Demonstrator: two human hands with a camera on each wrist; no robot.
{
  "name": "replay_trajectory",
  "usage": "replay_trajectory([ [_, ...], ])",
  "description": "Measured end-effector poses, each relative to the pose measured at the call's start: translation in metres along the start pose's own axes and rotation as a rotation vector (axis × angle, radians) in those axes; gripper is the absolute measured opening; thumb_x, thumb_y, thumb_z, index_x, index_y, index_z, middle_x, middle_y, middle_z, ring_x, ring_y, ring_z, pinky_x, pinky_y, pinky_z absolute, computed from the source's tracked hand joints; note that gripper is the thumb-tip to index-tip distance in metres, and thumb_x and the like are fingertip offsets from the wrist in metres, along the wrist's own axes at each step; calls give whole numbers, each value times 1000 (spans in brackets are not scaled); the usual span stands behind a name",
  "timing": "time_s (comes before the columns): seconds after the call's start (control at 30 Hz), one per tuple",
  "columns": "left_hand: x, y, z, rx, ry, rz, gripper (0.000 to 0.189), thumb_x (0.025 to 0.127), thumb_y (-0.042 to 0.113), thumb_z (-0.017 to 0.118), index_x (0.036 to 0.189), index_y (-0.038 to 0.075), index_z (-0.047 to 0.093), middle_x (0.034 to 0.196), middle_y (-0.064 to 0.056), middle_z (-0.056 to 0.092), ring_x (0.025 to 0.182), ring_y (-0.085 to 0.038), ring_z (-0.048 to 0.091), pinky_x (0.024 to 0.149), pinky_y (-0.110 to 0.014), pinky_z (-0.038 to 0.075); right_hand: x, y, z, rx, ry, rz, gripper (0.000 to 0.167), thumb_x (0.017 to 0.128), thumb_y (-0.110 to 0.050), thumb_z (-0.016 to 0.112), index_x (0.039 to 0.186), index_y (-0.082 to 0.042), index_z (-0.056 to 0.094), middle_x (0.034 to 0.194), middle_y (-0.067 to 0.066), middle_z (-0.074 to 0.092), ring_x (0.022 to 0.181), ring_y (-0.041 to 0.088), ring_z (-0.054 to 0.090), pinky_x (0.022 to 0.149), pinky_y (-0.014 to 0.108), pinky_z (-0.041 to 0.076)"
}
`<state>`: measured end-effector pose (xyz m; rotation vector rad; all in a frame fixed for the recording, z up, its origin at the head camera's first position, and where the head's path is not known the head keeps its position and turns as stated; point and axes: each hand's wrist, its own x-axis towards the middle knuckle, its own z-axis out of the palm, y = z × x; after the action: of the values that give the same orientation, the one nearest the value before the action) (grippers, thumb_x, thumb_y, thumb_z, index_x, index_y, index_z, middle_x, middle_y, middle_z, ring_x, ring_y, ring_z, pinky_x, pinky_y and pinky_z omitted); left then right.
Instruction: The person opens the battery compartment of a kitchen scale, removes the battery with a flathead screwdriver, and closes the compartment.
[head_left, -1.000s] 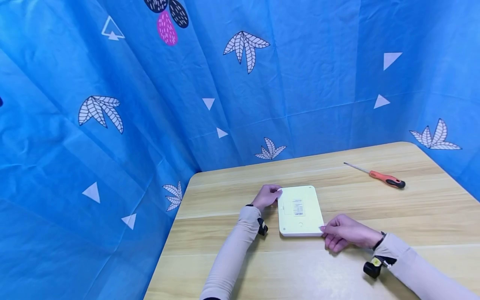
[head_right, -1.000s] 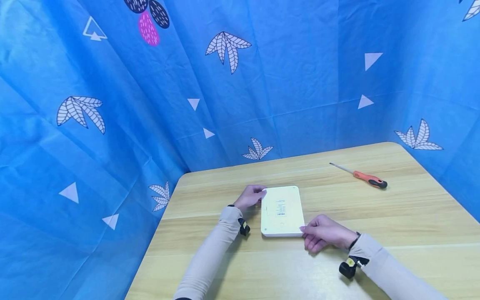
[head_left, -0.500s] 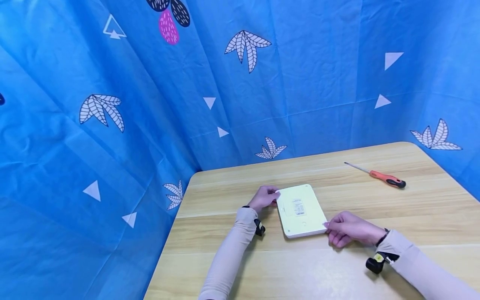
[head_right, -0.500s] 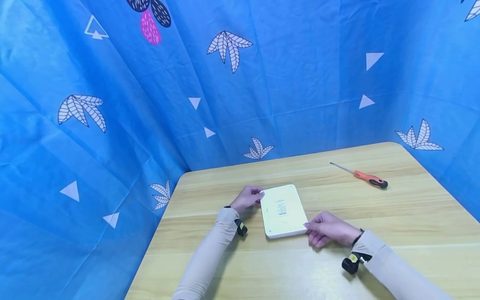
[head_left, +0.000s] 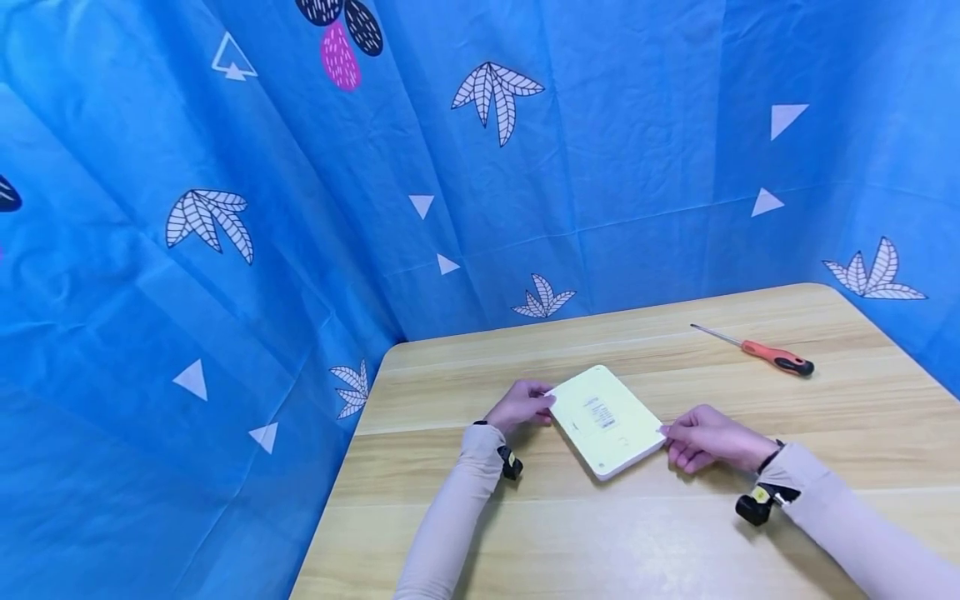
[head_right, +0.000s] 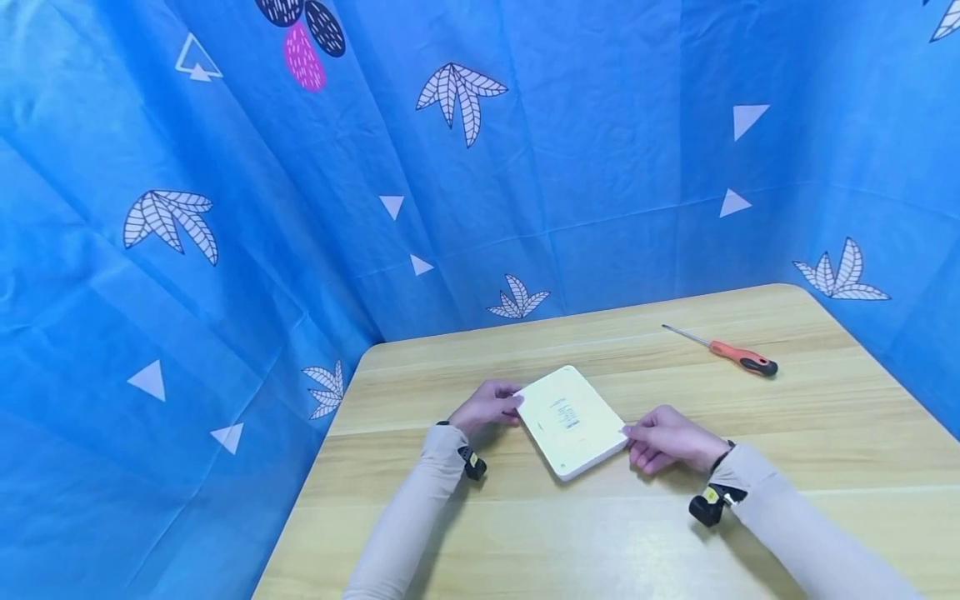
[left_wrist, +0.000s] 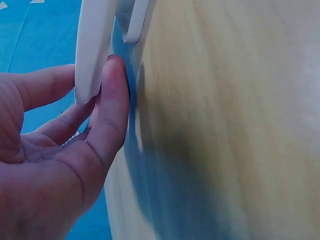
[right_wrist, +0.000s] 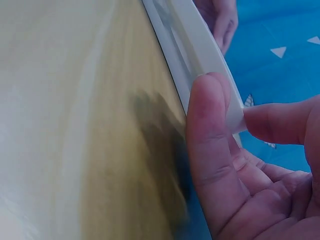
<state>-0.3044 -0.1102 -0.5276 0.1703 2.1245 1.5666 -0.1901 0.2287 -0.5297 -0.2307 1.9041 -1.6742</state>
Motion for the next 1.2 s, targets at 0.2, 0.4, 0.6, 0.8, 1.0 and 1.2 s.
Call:
replay_trajectory([
  [0.2, -4, -6, -2, -38, -39, -13, 38, 100, 2, 62, 136, -10, 58, 103, -13, 68, 77, -16, 68, 71, -23, 65, 5, -4, -9, -18, 28, 1, 36, 109, -20, 49, 109, 14, 62, 81, 5, 73, 68, 7, 68, 64, 22, 63],
  [0.4, -13, -7, -3, -30, -69, -26, 45, 100, 2, 62, 142, -10, 52, 109, -16, 68, 79, -14, 69, 76, -25, 66, 13, -8, -17, -40, 70, 19, 35, 109, -19, 49, 109, 14, 60, 80, 4, 72, 67, 7, 67, 63, 23, 64],
  [0.6, -25, -3, 2, -38, -129, -45, 50, 100, 0, 62, 147, -9, 47, 106, -13, 67, 78, -15, 71, 81, -29, 67, 24, -13, -29, -60, 125, 45, 32, 109, -18, 48, 109, 12, 60, 79, 4, 72, 66, 7, 67, 63, 23, 64],
  [0.8, -33, -2, 7, -55, -180, -57, 52, 98, -3, 63, 148, -8, 47, 116, -20, 70, 91, -20, 74, 88, -33, 66, 36, -18, -36, -79, 165, 77, 30, 109, -18, 48, 112, 11, 58, 78, 5, 70, 66, 9, 66, 62, 23, 62],
  [1.0, -35, -4, 13, -71, -209, -53, 60, 96, -6, 64, 152, -5, 42, 126, -25, 69, 109, -35, 73, 93, -37, 65, 46, -23, -40, -112, 193, 84, 30, 110, -18, 48, 110, 9, 58, 75, 3, 67, 64, 9, 63, 59, 22, 60],
  [1.2, -39, -4, 21, -120, -223, -59, 77, 93, -10, 65, 160, 0, 30, 125, -25, 69, 114, -38, 71, 96, -41, 63, 55, -26, -44, -204, 234, 62, 29, 109, -21, 50, 91, 0, 59, 72, 2, 61, 61, 9, 58, 54, 21, 56],
])
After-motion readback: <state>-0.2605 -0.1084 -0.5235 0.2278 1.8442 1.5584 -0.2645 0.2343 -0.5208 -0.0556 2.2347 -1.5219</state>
